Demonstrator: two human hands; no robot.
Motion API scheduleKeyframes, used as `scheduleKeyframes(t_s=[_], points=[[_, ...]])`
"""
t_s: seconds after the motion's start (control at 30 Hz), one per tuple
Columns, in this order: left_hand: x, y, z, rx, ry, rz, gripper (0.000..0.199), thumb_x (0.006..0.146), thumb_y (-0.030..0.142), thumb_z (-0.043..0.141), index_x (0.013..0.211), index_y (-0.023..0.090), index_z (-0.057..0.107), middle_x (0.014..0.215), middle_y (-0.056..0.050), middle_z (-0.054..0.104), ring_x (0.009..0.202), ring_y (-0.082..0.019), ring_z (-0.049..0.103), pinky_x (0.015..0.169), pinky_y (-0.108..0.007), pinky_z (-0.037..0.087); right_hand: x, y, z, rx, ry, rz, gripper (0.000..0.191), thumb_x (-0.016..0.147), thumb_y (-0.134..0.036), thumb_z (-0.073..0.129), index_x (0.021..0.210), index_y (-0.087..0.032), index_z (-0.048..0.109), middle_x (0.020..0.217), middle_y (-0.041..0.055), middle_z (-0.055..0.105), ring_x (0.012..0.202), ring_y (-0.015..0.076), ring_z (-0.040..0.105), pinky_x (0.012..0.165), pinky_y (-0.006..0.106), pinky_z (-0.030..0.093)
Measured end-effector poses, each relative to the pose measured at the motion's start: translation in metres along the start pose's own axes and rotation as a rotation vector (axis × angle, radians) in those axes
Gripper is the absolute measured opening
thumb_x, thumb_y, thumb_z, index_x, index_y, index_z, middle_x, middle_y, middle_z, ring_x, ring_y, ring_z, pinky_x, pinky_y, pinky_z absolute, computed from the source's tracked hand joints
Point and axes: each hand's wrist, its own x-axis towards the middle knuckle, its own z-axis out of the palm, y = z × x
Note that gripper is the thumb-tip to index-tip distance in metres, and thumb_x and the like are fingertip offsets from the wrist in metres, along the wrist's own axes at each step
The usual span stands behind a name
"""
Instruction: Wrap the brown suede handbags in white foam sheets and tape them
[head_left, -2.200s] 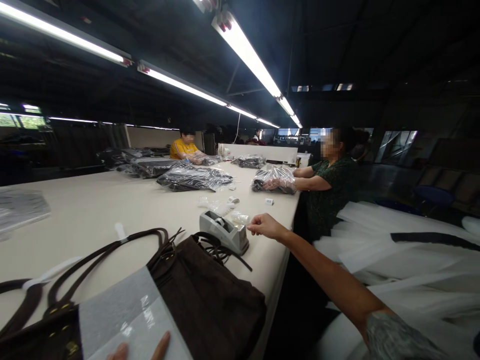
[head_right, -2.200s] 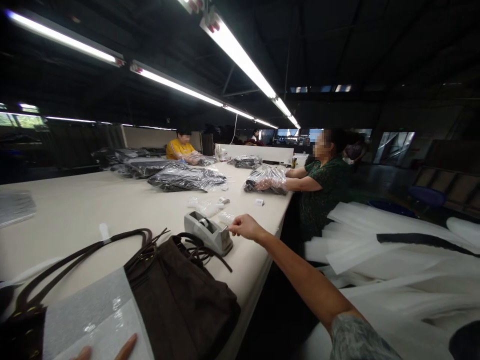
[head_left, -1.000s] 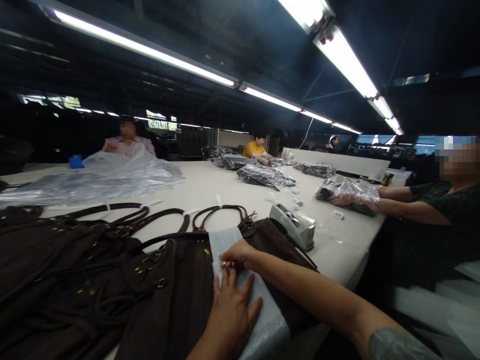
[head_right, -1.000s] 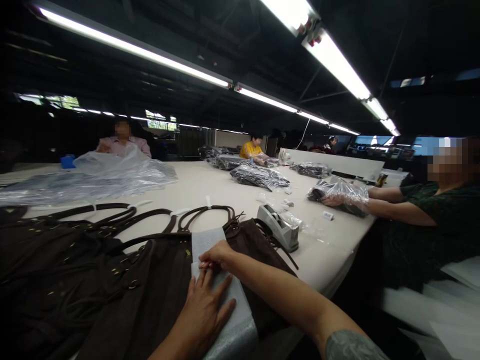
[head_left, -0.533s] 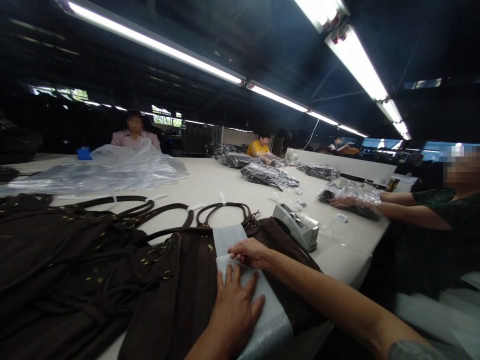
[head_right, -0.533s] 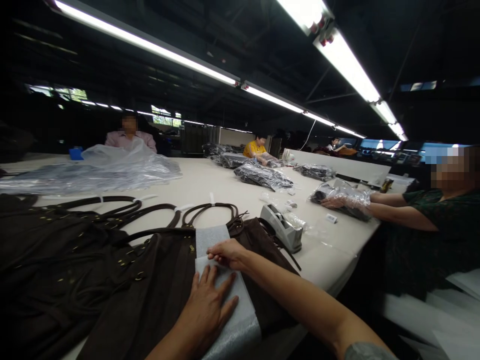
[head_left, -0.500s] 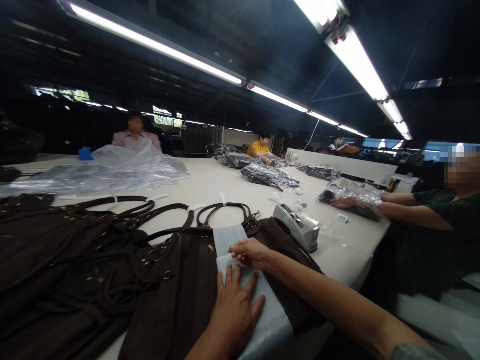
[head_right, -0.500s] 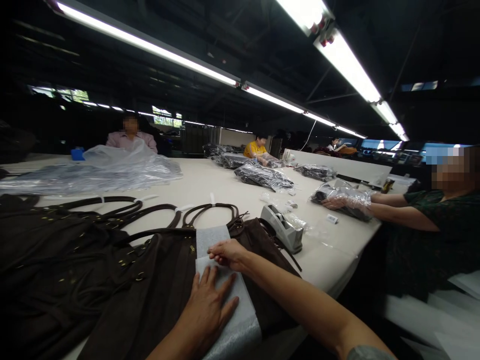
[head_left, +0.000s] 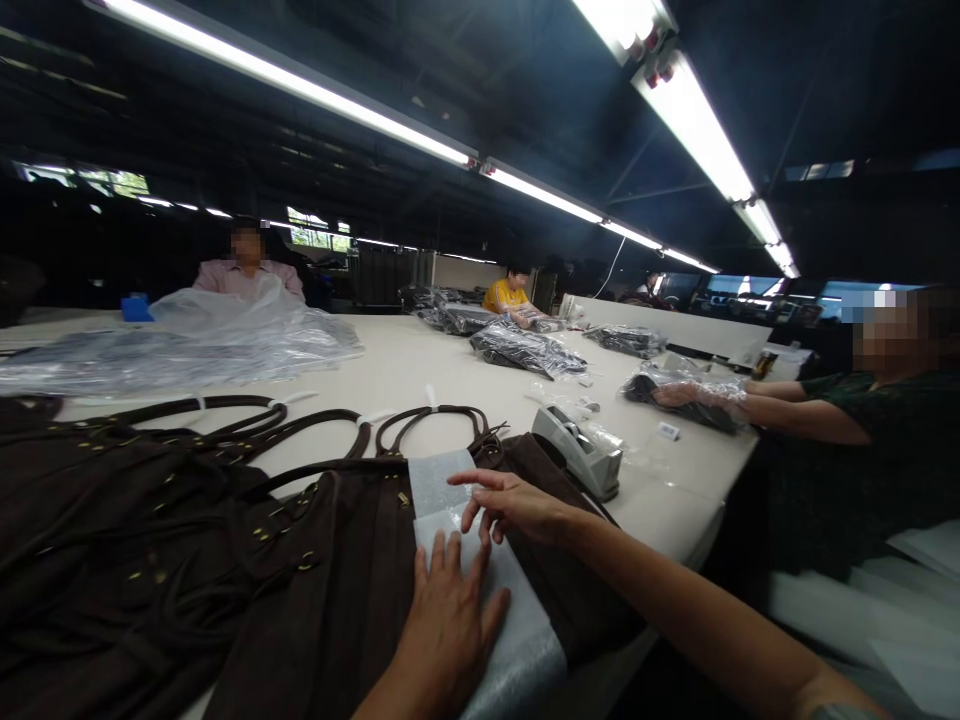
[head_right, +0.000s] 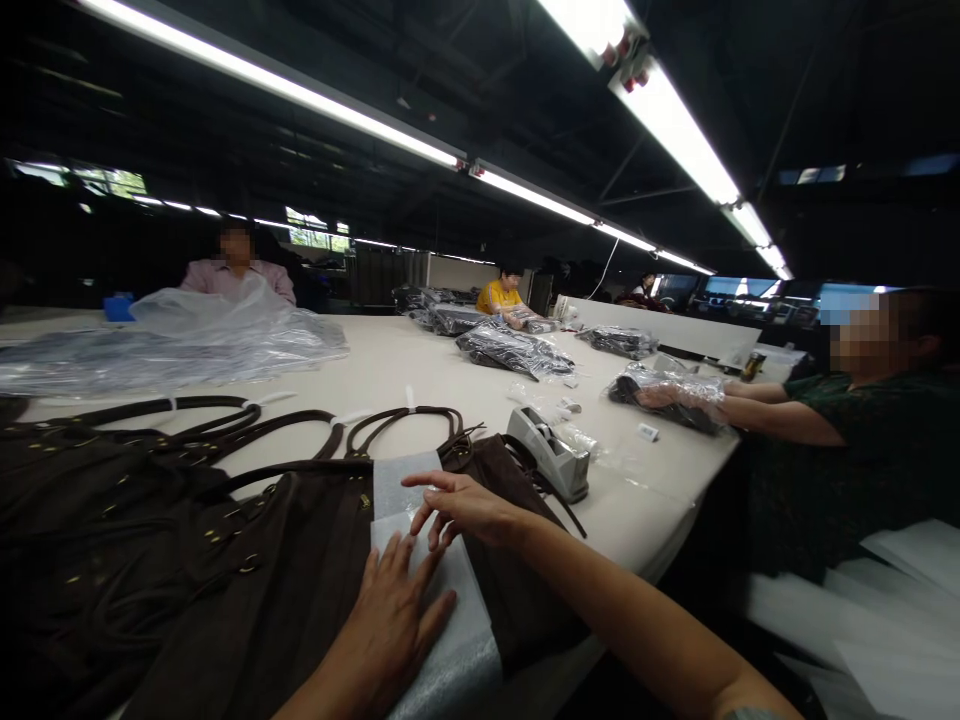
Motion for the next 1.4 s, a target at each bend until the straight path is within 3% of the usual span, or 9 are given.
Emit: scheduleKeyframes(t_s=[0.13,0.23,0.33,0.5,0.8,1.0,1.1,1.27,1.4], points=[[0.003,-0.007,0.007,-0.272,0.111,-0.050,0.067,0.086,0.050,0.037,0.134,0.004,0.043,0.146,-0.024,0.038,0.144,-0.032,0.020,0.119,-0.053,0.009,0.005,0.004,0.000,-0.210,0.035,-0.037,0.041,0.089,-0.029,0.055,0.130,-0.024,0.058,0.096,0.0048,0.062,0.065,0.0090,0.060,0.054,0.019,0.045],[0.006,-0.012,0.005,-0.503,0.217,-0.112,0.054,0.086,0.051,0.028,0.116,0.011,0.050,0.127,-0.020,0.057,0.130,-0.030,0.044,0.114,-0.051,0.025,0.006,0.005,-0.002,-0.342,0.038,-0.092,0.037,0.089,-0.021,0.052,0.124,-0.023,0.064,0.102,0.0054,0.061,0.073,0.0092,0.058,0.060,0.020,0.047],[0.007,-0.014,-0.003,-0.604,0.241,-0.181,0.050,0.088,0.053,0.019,0.113,0.017,0.043,0.118,-0.018,0.060,0.114,-0.029,0.057,0.100,-0.047,0.041,0.001,0.003,-0.006,-0.425,0.020,-0.138,0.039,0.085,-0.013,0.050,0.117,-0.025,0.069,0.109,0.0050,0.062,0.083,0.0111,0.057,0.071,0.022,0.048],[0.005,-0.015,-0.015,-0.722,0.241,-0.201,0.047,0.089,0.055,0.019,0.110,0.020,0.042,0.108,-0.014,0.064,0.104,-0.028,0.061,0.089,-0.041,0.044,-0.005,-0.001,-0.010,-0.586,-0.078,-0.315,0.035,0.085,-0.010,0.051,0.109,-0.023,0.074,0.100,0.0045,0.062,0.095,0.0153,0.056,0.094,0.030,0.042],[0.010,-0.022,-0.009,-0.752,0.260,-0.139,0.038,0.084,0.050,0.031,0.081,0.022,0.057,0.078,-0.004,0.061,0.076,-0.022,0.058,0.074,-0.034,0.042,-0.001,-0.002,-0.019,-1.108,-0.151,-0.514,0.053,0.083,0.001,0.042,0.116,-0.029,0.069,0.111,0.0031,0.058,0.099,0.0131,0.055,0.091,0.026,0.040],[0.013,-0.022,-0.009,-0.781,0.267,-0.132,0.042,0.082,0.059,0.035,0.069,0.023,0.053,0.071,-0.003,0.060,0.084,-0.024,0.060,0.083,-0.034,0.046,0.001,-0.005,-0.030,-1.610,-0.080,-0.711,0.041,0.090,-0.010,0.046,0.114,-0.034,0.069,0.118,0.0059,0.057,0.095,0.0176,0.052,0.090,0.034,0.036],[0.014,-0.023,-0.007,-0.781,0.248,-0.153,0.042,0.079,0.059,0.036,0.067,0.023,0.054,0.091,-0.010,0.068,0.104,-0.030,0.060,0.097,-0.041,0.044,0.004,-0.002,-0.032,-1.755,-0.047,-0.799,0.036,0.095,-0.017,0.044,0.118,-0.034,0.065,0.121,0.0078,0.056,0.099,0.0198,0.050,0.093,0.038,0.033],[0.016,-0.027,-0.002,-0.772,0.217,-0.176,0.040,0.076,0.055,0.037,0.066,0.022,0.058,0.132,-0.016,0.058,0.134,-0.030,0.041,0.114,-0.043,0.028,0.009,0.000,-0.033,-1.678,0.256,-0.651,0.031,0.091,-0.014,0.049,0.114,-0.023,0.067,0.124,0.0138,0.056,0.108,0.0251,0.049,0.097,0.044,0.032],[0.016,-0.027,-0.001,-0.757,0.217,-0.186,0.043,0.077,0.058,0.037,0.069,0.022,0.060,0.132,-0.014,0.058,0.135,-0.029,0.040,0.114,-0.044,0.029,0.010,-0.001,-0.027,-1.083,0.430,-0.253,0.023,0.091,-0.023,0.054,0.103,-0.016,0.072,0.090,0.0082,0.067,0.083,0.0175,0.060,0.077,0.030,0.044]])
